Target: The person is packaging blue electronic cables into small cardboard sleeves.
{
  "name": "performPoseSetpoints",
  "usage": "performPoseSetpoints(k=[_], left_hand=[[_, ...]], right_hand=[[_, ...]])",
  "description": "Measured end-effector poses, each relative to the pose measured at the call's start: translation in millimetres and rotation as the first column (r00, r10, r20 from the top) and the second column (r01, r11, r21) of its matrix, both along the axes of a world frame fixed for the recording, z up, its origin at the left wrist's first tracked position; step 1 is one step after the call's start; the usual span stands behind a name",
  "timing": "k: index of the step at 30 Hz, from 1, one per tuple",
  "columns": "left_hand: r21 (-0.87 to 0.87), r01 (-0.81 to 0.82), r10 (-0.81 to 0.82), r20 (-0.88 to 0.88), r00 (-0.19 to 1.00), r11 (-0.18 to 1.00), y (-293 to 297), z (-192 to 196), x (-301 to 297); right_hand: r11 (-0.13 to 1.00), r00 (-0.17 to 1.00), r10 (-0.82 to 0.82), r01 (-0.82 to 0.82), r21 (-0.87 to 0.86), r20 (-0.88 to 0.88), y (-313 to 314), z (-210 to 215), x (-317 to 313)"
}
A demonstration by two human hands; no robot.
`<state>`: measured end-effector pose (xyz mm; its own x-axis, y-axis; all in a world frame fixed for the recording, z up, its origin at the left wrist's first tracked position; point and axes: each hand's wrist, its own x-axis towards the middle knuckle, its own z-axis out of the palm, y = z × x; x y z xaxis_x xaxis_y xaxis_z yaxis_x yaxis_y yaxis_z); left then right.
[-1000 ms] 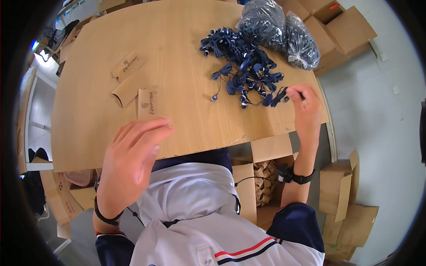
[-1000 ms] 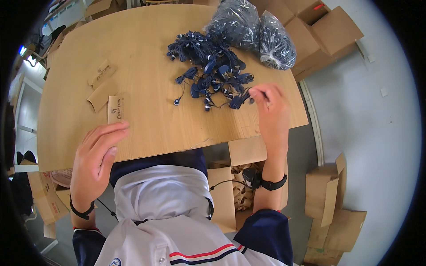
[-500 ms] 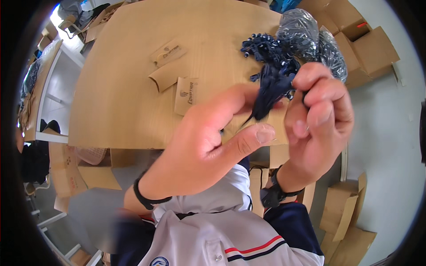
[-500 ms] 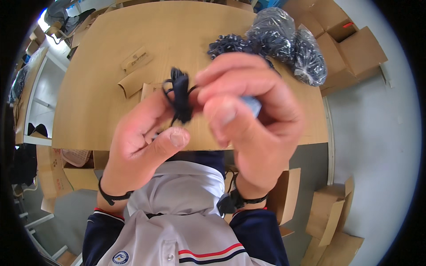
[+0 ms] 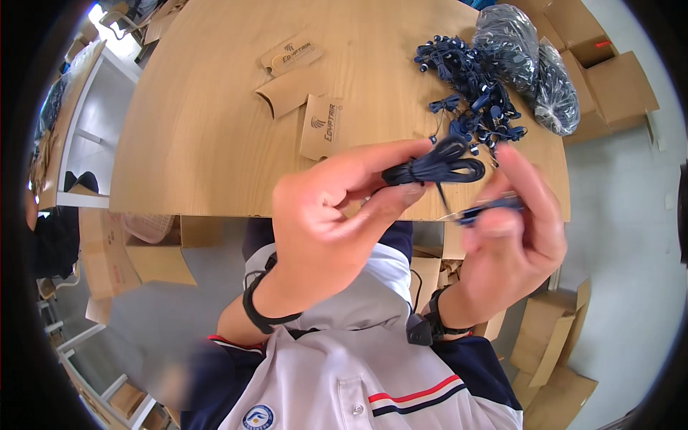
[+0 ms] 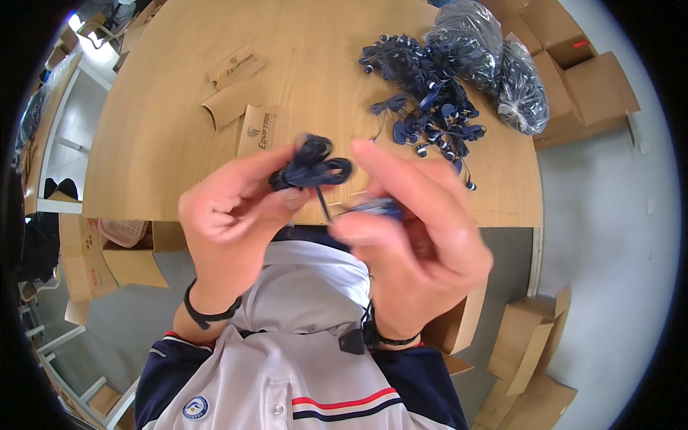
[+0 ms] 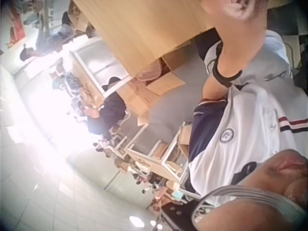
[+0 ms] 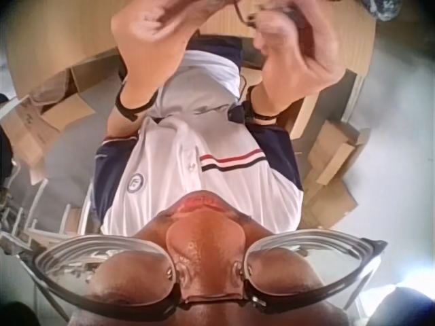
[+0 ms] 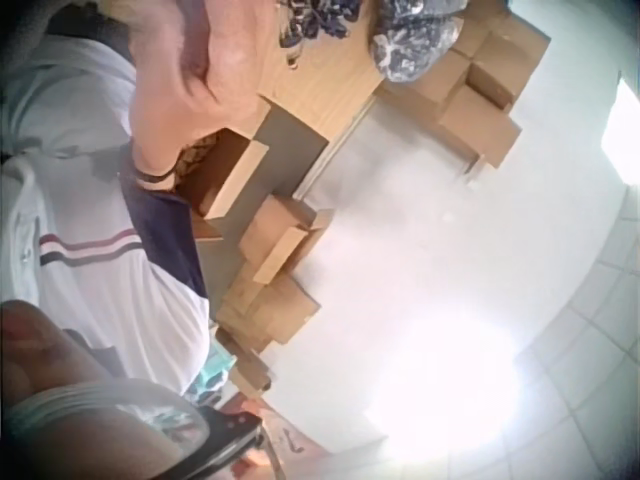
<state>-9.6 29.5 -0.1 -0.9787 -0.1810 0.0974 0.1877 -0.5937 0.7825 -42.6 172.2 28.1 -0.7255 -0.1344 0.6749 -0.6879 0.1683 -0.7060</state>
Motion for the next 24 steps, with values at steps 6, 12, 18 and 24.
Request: performPoseSetpoints(k=[6, 12, 18, 24], left_hand=[[-0.578, -0.752, 0.327, -0.677, 0.659, 0.319, 2.0, -14.6, -13.8], [-0.792, -0.271, 0.025, -0.309, 0.951, 0.547, -31.5, -4.6, -4.6], [-0.928, -0.311, -0.171, -0.279, 0.945, -0.207, -104.3, -11.4, -50.8], [-0.763, -0.326, -0.437, -0.065, 0.897, -0.558, -116.2, -14.1, -73.4]], right_hand=[[0.962, 0.906, 0.104, 0.012, -0.271, 0.41, -25.7, -4.7, 6.9], [0.989, 0.971, 0.117, -0.093, -0.118, 0.211, -4.6, -5.4, -12.5], [0.984, 0.97, 0.134, -0.106, 0.142, -0.203, 20.2, 24.6, -47.7], [0.982, 0.918, 0.053, 0.025, 0.19, -0.393, 8.7, 58.4, -60.4]])
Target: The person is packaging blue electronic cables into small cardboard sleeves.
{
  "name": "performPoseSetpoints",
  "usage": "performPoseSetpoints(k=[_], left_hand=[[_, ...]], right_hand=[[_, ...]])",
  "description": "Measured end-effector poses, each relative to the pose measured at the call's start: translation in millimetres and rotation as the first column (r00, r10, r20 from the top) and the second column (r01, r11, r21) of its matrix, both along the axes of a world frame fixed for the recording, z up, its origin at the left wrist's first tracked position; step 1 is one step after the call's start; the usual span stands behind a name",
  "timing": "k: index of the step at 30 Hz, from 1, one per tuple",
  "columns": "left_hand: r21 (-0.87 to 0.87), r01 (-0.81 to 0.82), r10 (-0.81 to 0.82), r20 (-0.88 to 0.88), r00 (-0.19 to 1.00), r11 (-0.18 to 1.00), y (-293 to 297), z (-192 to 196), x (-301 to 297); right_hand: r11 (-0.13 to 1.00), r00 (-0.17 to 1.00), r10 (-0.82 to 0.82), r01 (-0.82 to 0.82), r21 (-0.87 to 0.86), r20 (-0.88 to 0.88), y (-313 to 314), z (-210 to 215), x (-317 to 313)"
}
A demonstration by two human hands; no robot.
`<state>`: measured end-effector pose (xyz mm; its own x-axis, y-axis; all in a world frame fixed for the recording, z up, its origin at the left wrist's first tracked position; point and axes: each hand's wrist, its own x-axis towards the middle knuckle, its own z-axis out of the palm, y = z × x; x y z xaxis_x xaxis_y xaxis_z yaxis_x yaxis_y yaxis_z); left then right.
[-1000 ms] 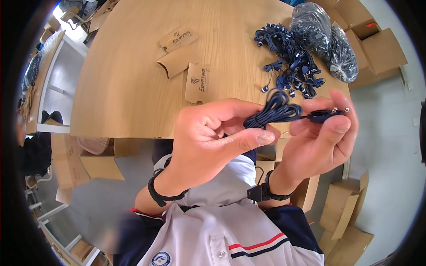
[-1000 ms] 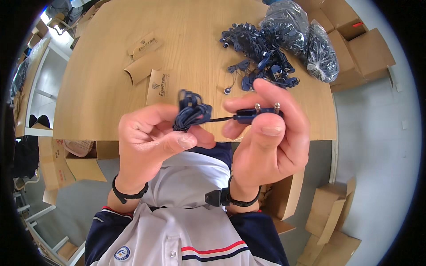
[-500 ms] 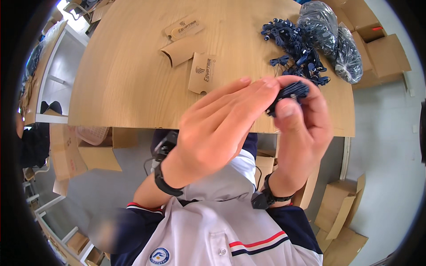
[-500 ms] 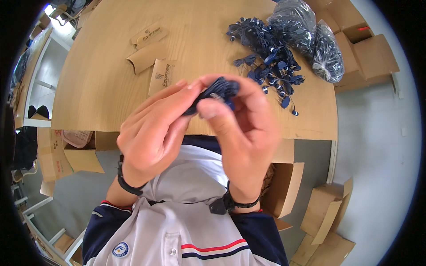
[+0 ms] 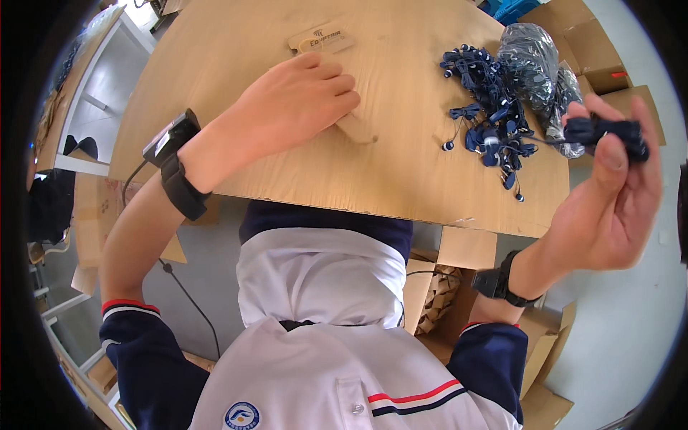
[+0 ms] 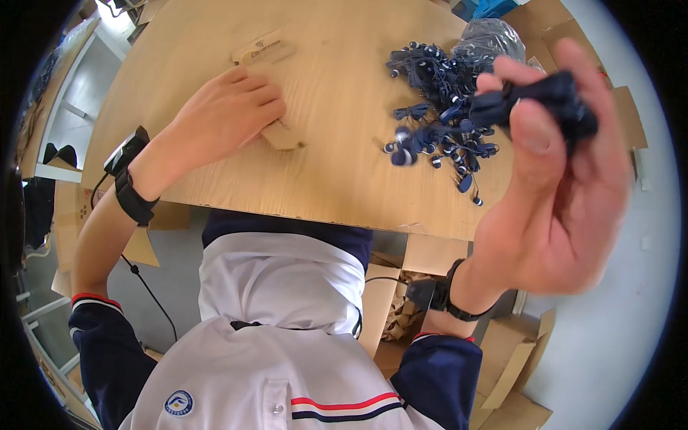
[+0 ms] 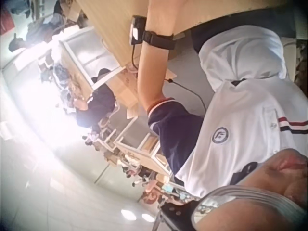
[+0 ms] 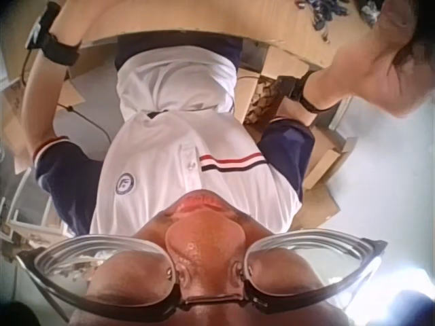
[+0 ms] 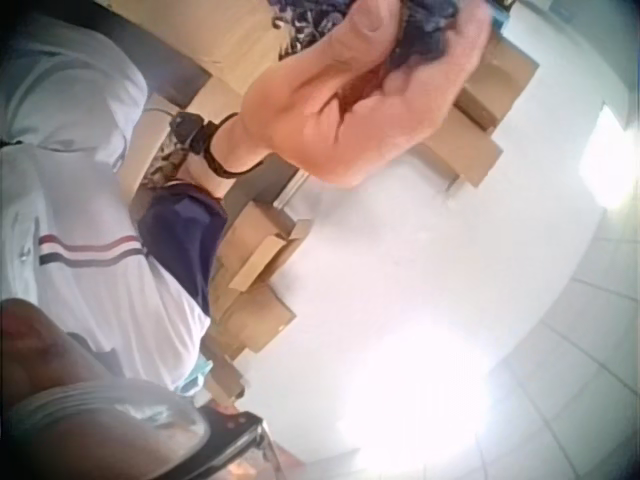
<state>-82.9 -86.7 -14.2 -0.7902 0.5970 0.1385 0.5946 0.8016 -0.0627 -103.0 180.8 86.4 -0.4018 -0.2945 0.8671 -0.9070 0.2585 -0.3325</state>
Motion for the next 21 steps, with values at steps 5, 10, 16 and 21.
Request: performPoseSetpoints(k=[5, 10, 16, 21], left_hand=[[0.565, -0.445, 0.179, 0.463, 0.868, 0.694, 19.4, 14.6, 26.5], [0.911, -0.275, -0.118, 0.324, 0.939, 0.308, 61.5, 15.8, 56.7], [0.883, -0.459, -0.296, 0.467, 0.833, 0.1, 102.8, 24.8, 66.9], [0.847, -0.529, -0.363, 0.476, 0.801, -0.056, 107.8, 11.7, 70.3]], right_hand=[[0.993, 0.977, -0.114, 0.104, -0.064, -0.181, -6.6, 16.9, -13.2], [0.969, 0.923, -0.238, 0.202, -0.146, -0.304, -26.1, 19.7, -2.3], [0.931, 0.851, -0.353, 0.277, -0.24, -0.39, -39.9, 15.6, 24.5], [0.999, 0.989, -0.027, 0.023, -0.03, -0.146, -17.9, 4.1, 53.0]])
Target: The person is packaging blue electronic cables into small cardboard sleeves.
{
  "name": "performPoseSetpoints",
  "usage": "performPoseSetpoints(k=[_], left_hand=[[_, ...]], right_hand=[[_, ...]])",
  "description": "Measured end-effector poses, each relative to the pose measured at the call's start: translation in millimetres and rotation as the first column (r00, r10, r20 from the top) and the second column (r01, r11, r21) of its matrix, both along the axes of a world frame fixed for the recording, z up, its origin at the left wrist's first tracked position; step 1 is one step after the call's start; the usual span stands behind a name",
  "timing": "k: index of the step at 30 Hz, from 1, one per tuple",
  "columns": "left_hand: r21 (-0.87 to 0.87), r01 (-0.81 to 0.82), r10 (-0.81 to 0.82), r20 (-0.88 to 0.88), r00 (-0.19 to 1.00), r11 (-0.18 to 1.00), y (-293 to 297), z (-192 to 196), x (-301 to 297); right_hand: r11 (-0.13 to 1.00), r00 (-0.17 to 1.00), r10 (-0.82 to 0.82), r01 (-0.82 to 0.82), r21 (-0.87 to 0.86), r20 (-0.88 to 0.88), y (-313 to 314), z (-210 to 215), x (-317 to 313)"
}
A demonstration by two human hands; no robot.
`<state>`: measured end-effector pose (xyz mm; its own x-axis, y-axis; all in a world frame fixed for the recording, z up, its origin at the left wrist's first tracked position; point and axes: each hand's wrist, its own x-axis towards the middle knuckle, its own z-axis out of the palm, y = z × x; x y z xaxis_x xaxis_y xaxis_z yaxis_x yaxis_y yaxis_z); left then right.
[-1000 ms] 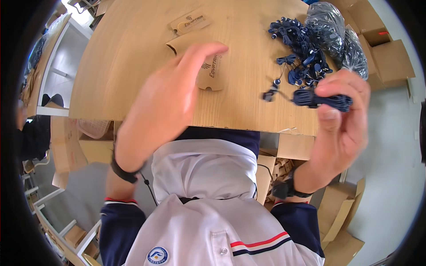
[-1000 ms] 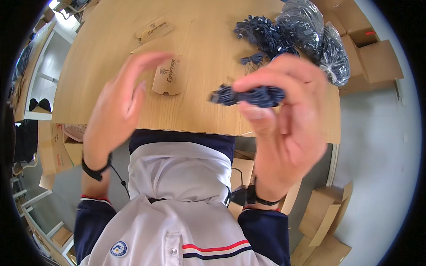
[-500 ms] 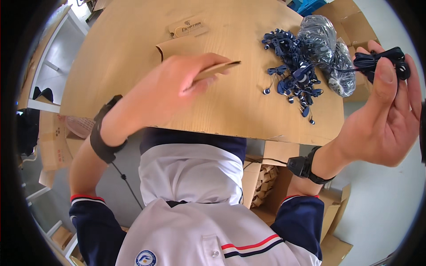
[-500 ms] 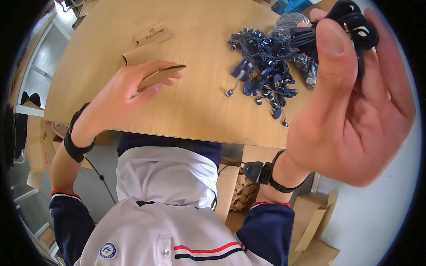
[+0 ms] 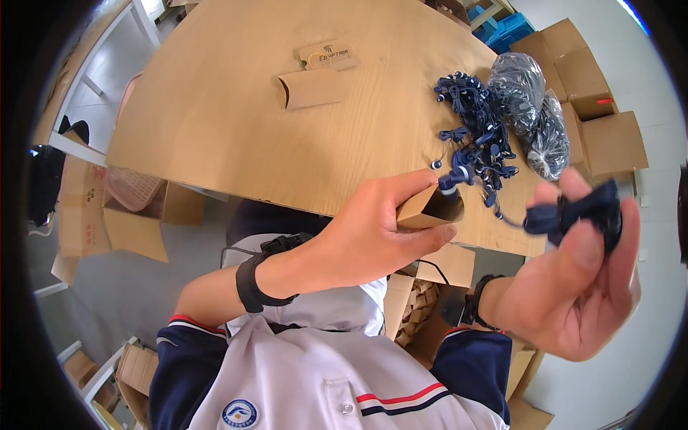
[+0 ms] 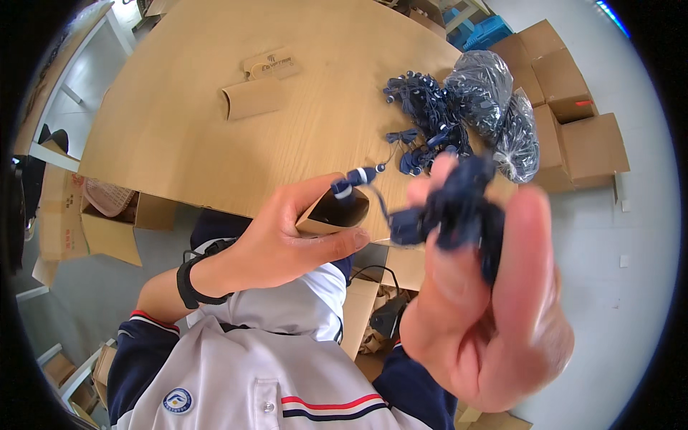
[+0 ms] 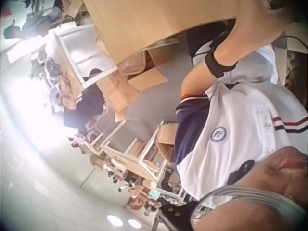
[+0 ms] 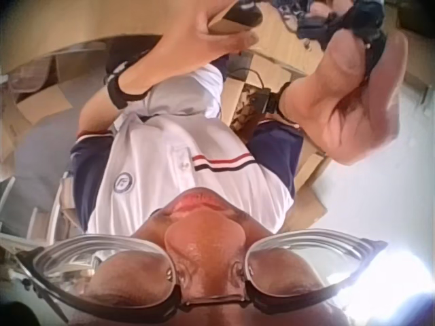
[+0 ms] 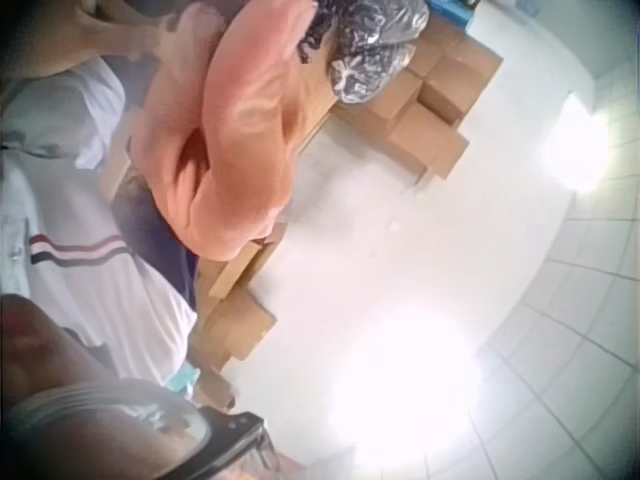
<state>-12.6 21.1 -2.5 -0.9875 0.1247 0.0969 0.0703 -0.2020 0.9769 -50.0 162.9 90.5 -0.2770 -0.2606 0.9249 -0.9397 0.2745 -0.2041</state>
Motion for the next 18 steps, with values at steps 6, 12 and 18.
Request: performPoseSetpoints(k=[6, 12, 18], left_hand=[[0.154, 0.015, -0.019, 0.023, 1.0, 0.988, 1.6, 3.1, 5.0], [0.037, -0.014, 0.023, -0.252, 0.967, 0.999, 3.8, -8.3, -1.0], [0.316, 0.165, -0.166, -0.023, 0.986, 0.934, -11.9, 5.0, 6.5]], right_hand=[[0.974, 0.965, 0.206, -0.217, 0.057, 0.164, 14.5, -2.9, 11.6], [0.913, 0.813, 0.394, -0.4, -0.081, 0.428, 4.9, -22.5, -6.7], [0.846, 0.721, 0.435, -0.533, 0.03, 0.54, 12.9, -42.0, -26.4]])
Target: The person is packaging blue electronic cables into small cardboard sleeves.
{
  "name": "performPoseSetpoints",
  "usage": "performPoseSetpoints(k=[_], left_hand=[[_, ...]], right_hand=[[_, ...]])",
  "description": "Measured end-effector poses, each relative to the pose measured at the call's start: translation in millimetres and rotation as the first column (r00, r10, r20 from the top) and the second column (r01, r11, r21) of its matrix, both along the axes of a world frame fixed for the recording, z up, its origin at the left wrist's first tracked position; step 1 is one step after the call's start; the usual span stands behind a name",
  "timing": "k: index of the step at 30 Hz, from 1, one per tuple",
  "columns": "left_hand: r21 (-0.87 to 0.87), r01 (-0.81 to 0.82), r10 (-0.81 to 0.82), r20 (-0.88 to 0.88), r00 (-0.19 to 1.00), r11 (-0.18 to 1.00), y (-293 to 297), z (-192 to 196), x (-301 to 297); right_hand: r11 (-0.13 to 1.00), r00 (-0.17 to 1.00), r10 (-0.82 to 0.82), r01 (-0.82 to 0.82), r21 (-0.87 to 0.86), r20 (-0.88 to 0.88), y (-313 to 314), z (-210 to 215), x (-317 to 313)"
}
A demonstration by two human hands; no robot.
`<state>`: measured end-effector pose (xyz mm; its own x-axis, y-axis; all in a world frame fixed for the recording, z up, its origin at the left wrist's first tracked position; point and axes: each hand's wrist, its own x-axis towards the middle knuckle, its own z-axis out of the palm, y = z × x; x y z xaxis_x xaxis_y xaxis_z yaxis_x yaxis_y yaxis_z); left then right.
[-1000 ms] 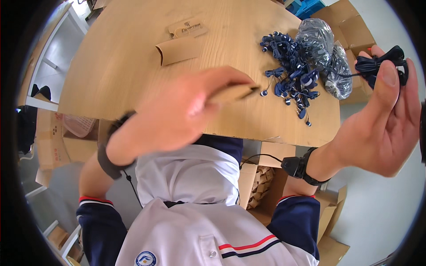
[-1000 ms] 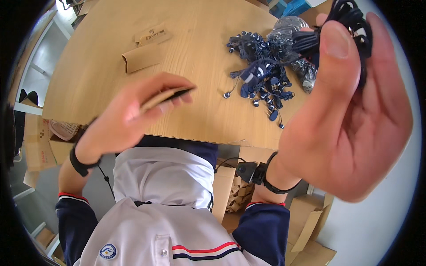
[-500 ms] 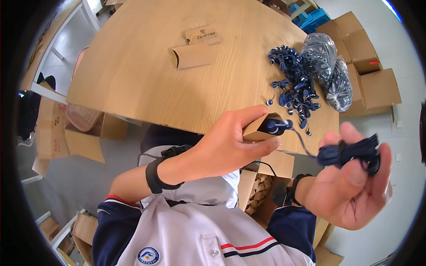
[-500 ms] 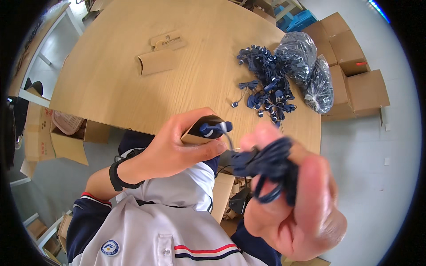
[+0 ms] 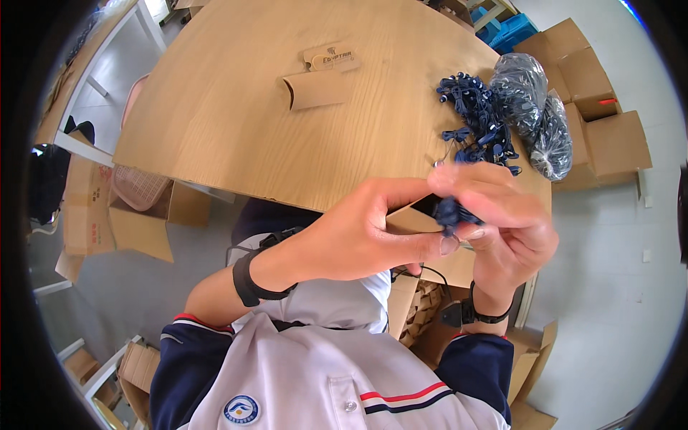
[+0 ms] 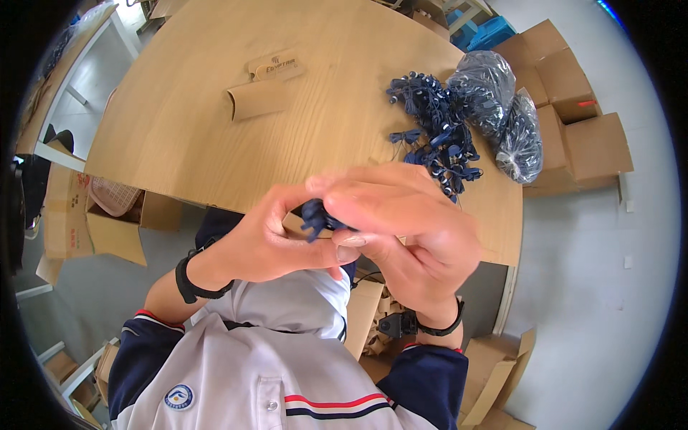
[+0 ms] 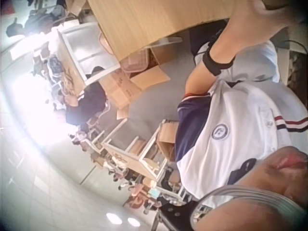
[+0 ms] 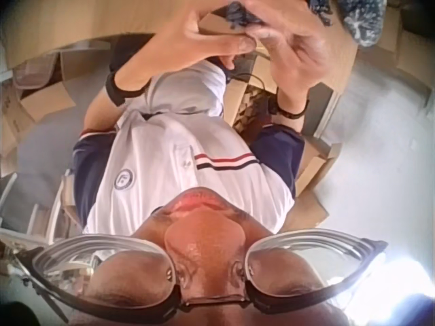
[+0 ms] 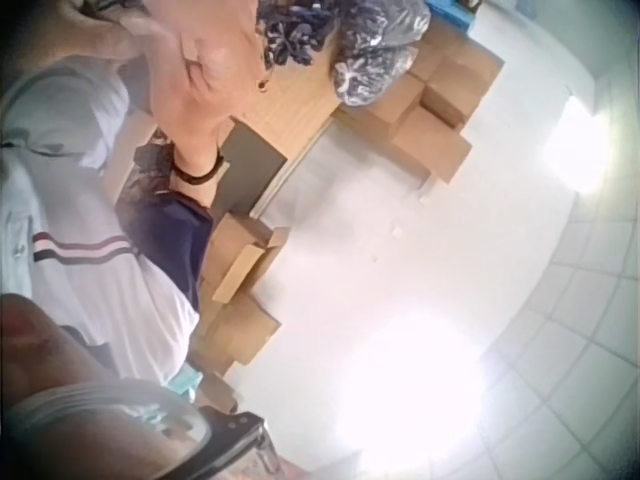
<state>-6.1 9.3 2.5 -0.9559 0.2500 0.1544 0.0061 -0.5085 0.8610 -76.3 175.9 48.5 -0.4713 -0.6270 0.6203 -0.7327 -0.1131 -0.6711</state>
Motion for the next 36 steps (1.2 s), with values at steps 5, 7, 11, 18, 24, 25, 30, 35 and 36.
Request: performPoseSetpoints(k=[5, 7, 11, 18, 24, 25, 30, 35, 36], left_hand=[[-0.017, 0.092, -0.089, 0.122, 0.988, 0.996, -13.0, -9.7, 3.9], [-0.133, 0.074, -0.064, 0.073, 0.995, 0.988, -13.4, -10.3, 4.0], [-0.386, 0.075, -0.094, -0.03, 0.995, 0.919, -14.9, -21.6, -3.6], [-0.426, 0.045, -0.095, -0.097, 0.991, 0.903, -20.3, -49.8, -11.5], [-0.1, 0.053, -0.053, 0.002, 0.999, 0.994, -24.9, -46.5, -7.5], [-0.085, 0.078, -0.079, -0.015, 0.997, 0.993, -24.7, -46.5, -9.5], [0.376, -0.057, 0.018, 0.106, 0.994, 0.925, -16.6, -26.7, -22.7], [0.262, -0.116, 0.092, 0.105, 0.99, 0.958, -12.3, -22.4, -31.9], [0.259, -0.11, 0.086, 0.1, 0.991, 0.96, -10.3, -15.4, -28.1]], right_hand=[[0.954, 0.945, -0.055, 0.145, 0.262, -0.324, -8.0, -4.4, 0.5], [0.971, 0.951, -0.049, 0.116, 0.208, -0.304, -8.4, -8.6, 6.7], [0.912, 0.911, -0.171, 0.29, 0.289, -0.375, -3.0, 4.1, 26.1], [0.824, 0.949, -0.277, 0.314, 0.471, -0.149, -9.2, -16.0, 29.9], [0.974, 0.974, -0.224, 0.223, 0.028, 0.037, -18.4, -26.5, 13.9], [0.968, 0.968, -0.25, 0.249, 0.04, 0.018, -10.7, -26.1, 11.9], [0.939, 0.957, -0.246, 0.275, 0.207, -0.154, -12.4, -40.1, 15.4], [0.937, 0.911, -0.35, 0.337, -0.098, -0.22, -32.2, -57.1, 16.4], [0.924, 0.92, -0.379, 0.371, -0.09, -0.098, -28.1, -58.3, 20.1]])
